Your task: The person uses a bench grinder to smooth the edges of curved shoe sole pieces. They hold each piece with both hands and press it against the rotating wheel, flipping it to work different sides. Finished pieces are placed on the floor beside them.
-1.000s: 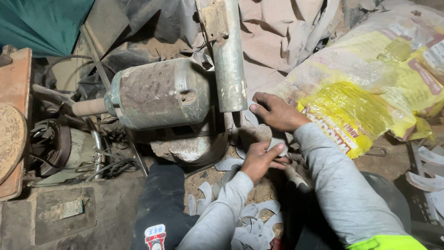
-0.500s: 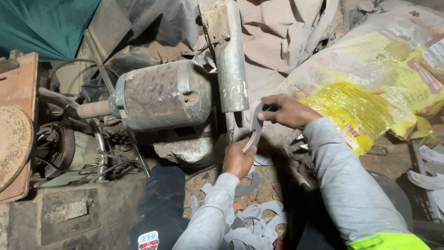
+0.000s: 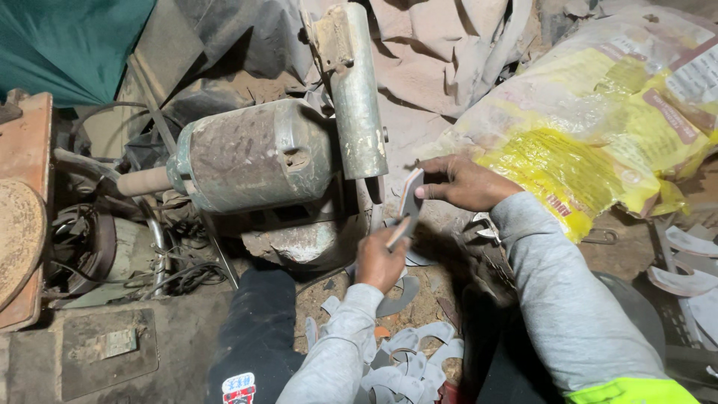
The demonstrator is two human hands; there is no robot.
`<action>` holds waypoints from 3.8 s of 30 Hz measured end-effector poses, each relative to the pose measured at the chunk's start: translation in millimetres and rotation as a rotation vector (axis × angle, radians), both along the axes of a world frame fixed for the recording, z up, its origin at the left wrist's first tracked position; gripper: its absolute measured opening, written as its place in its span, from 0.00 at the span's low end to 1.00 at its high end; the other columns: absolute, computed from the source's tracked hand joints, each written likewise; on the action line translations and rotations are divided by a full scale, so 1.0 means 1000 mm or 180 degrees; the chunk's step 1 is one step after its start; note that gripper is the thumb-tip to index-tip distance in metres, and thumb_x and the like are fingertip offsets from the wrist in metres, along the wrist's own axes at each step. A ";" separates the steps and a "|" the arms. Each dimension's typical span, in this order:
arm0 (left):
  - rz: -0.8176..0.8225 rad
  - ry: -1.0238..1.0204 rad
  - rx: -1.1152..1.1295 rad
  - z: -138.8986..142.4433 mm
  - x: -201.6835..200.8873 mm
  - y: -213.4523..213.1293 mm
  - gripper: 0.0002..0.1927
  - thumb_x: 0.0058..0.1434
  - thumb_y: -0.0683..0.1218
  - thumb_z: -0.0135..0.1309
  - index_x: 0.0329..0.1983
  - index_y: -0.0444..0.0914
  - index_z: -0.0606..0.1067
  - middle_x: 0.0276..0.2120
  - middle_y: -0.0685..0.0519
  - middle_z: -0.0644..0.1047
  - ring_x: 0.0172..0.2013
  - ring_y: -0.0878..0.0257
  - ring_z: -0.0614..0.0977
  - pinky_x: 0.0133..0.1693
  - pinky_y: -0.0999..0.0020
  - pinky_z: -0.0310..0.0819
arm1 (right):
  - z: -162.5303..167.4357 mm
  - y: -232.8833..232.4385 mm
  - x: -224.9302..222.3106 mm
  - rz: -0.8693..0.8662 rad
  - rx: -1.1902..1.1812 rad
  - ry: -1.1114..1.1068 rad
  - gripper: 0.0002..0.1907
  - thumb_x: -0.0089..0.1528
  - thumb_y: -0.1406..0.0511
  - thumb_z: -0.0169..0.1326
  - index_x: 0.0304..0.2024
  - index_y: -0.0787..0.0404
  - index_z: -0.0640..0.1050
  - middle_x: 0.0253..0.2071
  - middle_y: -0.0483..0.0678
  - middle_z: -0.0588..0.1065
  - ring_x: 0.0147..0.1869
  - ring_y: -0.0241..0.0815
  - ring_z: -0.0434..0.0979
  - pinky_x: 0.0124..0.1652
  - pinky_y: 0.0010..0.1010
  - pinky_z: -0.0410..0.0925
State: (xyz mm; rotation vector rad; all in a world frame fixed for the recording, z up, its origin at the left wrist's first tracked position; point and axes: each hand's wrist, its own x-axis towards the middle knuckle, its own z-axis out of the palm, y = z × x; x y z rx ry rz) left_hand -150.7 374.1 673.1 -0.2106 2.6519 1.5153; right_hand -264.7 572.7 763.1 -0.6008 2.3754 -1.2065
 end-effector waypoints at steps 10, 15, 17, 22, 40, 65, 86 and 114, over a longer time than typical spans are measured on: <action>-0.0598 -0.0579 0.2135 -0.020 -0.019 0.099 0.13 0.66 0.43 0.55 0.29 0.27 0.74 0.24 0.47 0.77 0.23 0.61 0.76 0.27 0.64 0.71 | 0.000 -0.010 -0.003 -0.0036 0.0177 0.0057 0.18 0.66 0.55 0.53 0.45 0.63 0.80 0.36 0.55 0.80 0.41 0.48 0.78 0.45 0.41 0.72; -0.0233 -0.0001 0.1885 -0.011 -0.030 0.109 0.08 0.56 0.39 0.51 0.23 0.30 0.71 0.19 0.52 0.72 0.21 0.65 0.69 0.24 0.61 0.62 | 0.008 -0.020 -0.009 0.0160 0.0313 0.0895 0.17 0.63 0.56 0.55 0.44 0.62 0.81 0.42 0.57 0.80 0.45 0.56 0.79 0.47 0.44 0.70; -0.0137 -0.0129 0.1881 -0.009 -0.033 0.108 0.11 0.55 0.38 0.51 0.19 0.27 0.68 0.17 0.50 0.70 0.20 0.63 0.67 0.23 0.59 0.60 | 0.009 -0.026 -0.012 0.0194 0.0573 0.0717 0.16 0.64 0.56 0.54 0.43 0.61 0.81 0.39 0.58 0.80 0.45 0.58 0.80 0.47 0.46 0.70; -0.0205 0.0173 0.2432 -0.012 -0.038 0.107 0.04 0.50 0.37 0.47 0.23 0.30 0.69 0.20 0.53 0.71 0.22 0.65 0.69 0.26 0.58 0.62 | 0.012 -0.032 -0.018 0.0172 0.0617 0.0668 0.14 0.63 0.57 0.54 0.43 0.61 0.80 0.37 0.59 0.80 0.42 0.59 0.79 0.45 0.47 0.70; -0.0146 -0.0107 0.2257 -0.007 -0.045 0.094 0.08 0.56 0.37 0.48 0.21 0.31 0.69 0.18 0.58 0.68 0.22 0.69 0.64 0.23 0.65 0.58 | 0.002 -0.040 -0.034 0.0002 0.0389 0.0978 0.15 0.62 0.59 0.56 0.45 0.63 0.80 0.37 0.61 0.80 0.43 0.60 0.79 0.44 0.46 0.70; -0.0700 -0.1033 0.2949 0.010 -0.031 -0.029 0.23 0.68 0.50 0.53 0.59 0.30 0.71 0.47 0.43 0.82 0.39 0.58 0.85 0.42 0.69 0.80 | -0.028 -0.072 -0.021 -0.1217 -0.0554 0.0631 0.16 0.68 0.59 0.48 0.45 0.68 0.75 0.38 0.61 0.77 0.41 0.49 0.78 0.46 0.39 0.69; -0.0333 0.0790 -0.0556 0.007 0.030 0.026 0.32 0.55 0.51 0.65 0.59 0.31 0.71 0.54 0.36 0.75 0.54 0.39 0.77 0.56 0.51 0.70 | -0.001 -0.016 0.012 -0.0750 0.0469 0.0280 0.19 0.60 0.56 0.58 0.41 0.66 0.78 0.31 0.54 0.80 0.35 0.45 0.79 0.39 0.37 0.72; -0.0751 -0.0650 0.4076 -0.005 -0.032 0.018 0.16 0.71 0.41 0.49 0.58 0.26 0.70 0.51 0.42 0.77 0.52 0.53 0.80 0.59 0.47 0.77 | -0.024 -0.048 -0.037 -0.0605 0.0019 0.0742 0.20 0.66 0.56 0.53 0.37 0.70 0.78 0.24 0.58 0.73 0.28 0.47 0.70 0.34 0.42 0.67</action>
